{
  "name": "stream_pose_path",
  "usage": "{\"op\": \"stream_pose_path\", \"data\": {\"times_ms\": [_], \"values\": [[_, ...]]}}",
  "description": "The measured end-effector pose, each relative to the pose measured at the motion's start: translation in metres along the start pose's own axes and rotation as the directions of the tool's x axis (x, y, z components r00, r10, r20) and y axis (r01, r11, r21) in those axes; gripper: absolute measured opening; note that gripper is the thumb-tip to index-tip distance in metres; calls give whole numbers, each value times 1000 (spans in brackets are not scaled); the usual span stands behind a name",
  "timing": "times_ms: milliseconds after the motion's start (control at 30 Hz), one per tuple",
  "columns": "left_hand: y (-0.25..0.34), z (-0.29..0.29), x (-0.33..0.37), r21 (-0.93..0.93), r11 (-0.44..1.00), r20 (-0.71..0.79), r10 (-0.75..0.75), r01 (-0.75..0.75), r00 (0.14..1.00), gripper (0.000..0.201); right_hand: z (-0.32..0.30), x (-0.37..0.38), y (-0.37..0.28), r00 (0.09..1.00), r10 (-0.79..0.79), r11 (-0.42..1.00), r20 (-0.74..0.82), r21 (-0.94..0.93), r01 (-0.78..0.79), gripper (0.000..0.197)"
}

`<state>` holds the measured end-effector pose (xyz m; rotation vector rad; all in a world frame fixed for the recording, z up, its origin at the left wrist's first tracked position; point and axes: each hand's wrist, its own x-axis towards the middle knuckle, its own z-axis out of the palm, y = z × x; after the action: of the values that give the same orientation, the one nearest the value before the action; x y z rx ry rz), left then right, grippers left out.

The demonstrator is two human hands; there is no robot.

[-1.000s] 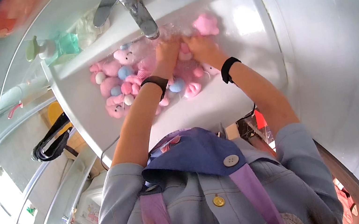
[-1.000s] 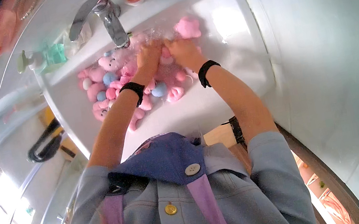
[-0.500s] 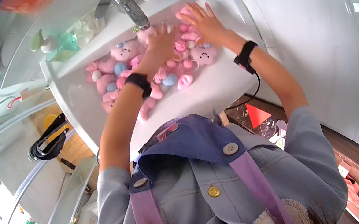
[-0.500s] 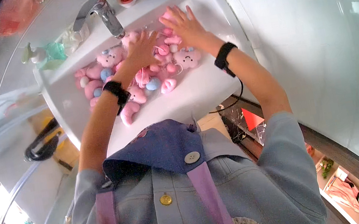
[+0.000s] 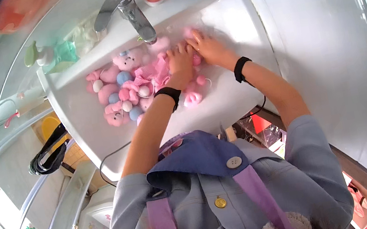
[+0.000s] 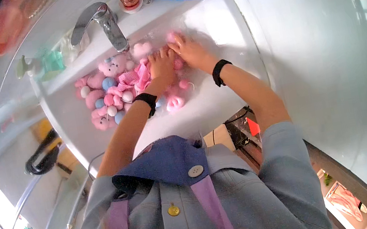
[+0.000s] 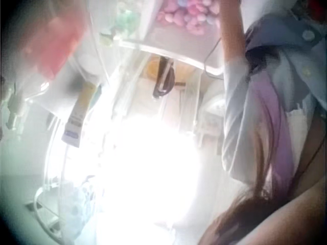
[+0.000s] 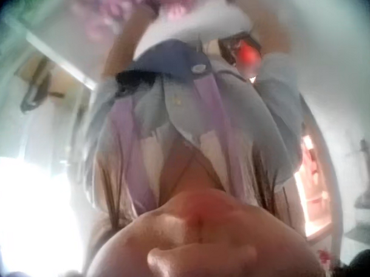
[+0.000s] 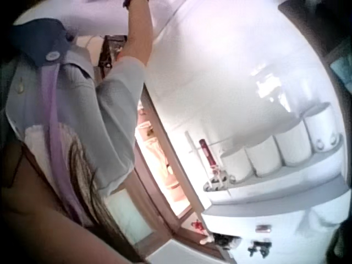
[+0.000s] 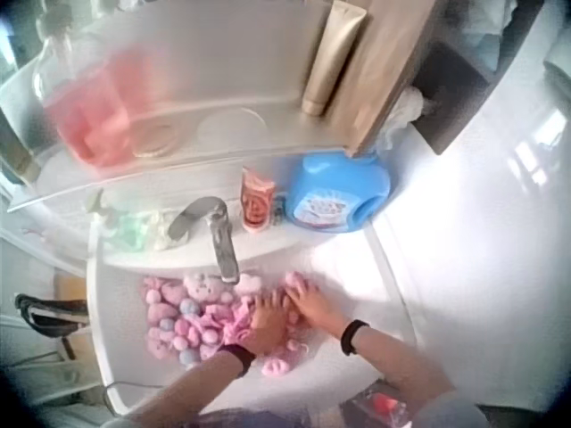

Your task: The person washes a collection of soft plush toys in a bathroom sink. The person places the toys into the basin, applies liquid detergent from a blue bottle, and scrubs the toys together with water by hand before rinsing them.

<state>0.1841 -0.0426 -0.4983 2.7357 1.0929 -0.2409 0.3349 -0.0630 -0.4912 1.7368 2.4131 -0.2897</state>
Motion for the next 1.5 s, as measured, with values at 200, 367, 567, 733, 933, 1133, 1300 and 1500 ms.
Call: {"op": "stream_pose_path", "data": {"times_ms": [200, 367, 567, 733, 933, 1133, 1300, 1500], "values": [[-18, 13, 16, -152, 984, 29, -93, 96, 995, 38, 10, 40, -5, 985, 168, 978, 32, 121, -171, 29], [-30, 4, 24, -287, 946, 133, -114, 149, 985, 35, 23, 54, 2, 997, 74, 995, 18, -73, -72, 19], [-44, -14, -18, -239, 971, -28, -20, 13, 999, 58, -23, 43, -9, 996, -2, 999, 89, -40, 6, 46], [-84, -67, -79, -285, 950, -56, 115, -127, 992, 101, -66, 11, -28, 997, 71, 996, 14, 50, -72, 84], [-122, -37, -120, -62, 993, 172, -85, 96, 982, 113, -54, 35, -133, 1000, -26, 993, 17, 111, 24, 115], [-128, -10, -96, -283, 949, 13, -145, 142, 989, 70, -17, 68, -144, 996, 33, 987, 81, -157, -20, 83], [-126, 17, -70, -118, 968, 23, -221, 222, 975, 46, 21, 95, -136, 986, 170, 985, 7, 28, -170, 47], [-127, 30, -56, -45, 959, 28, -278, 279, 960, 26, 23, 109, -134, 962, 260, 957, 83, 112, -268, 26]]}}
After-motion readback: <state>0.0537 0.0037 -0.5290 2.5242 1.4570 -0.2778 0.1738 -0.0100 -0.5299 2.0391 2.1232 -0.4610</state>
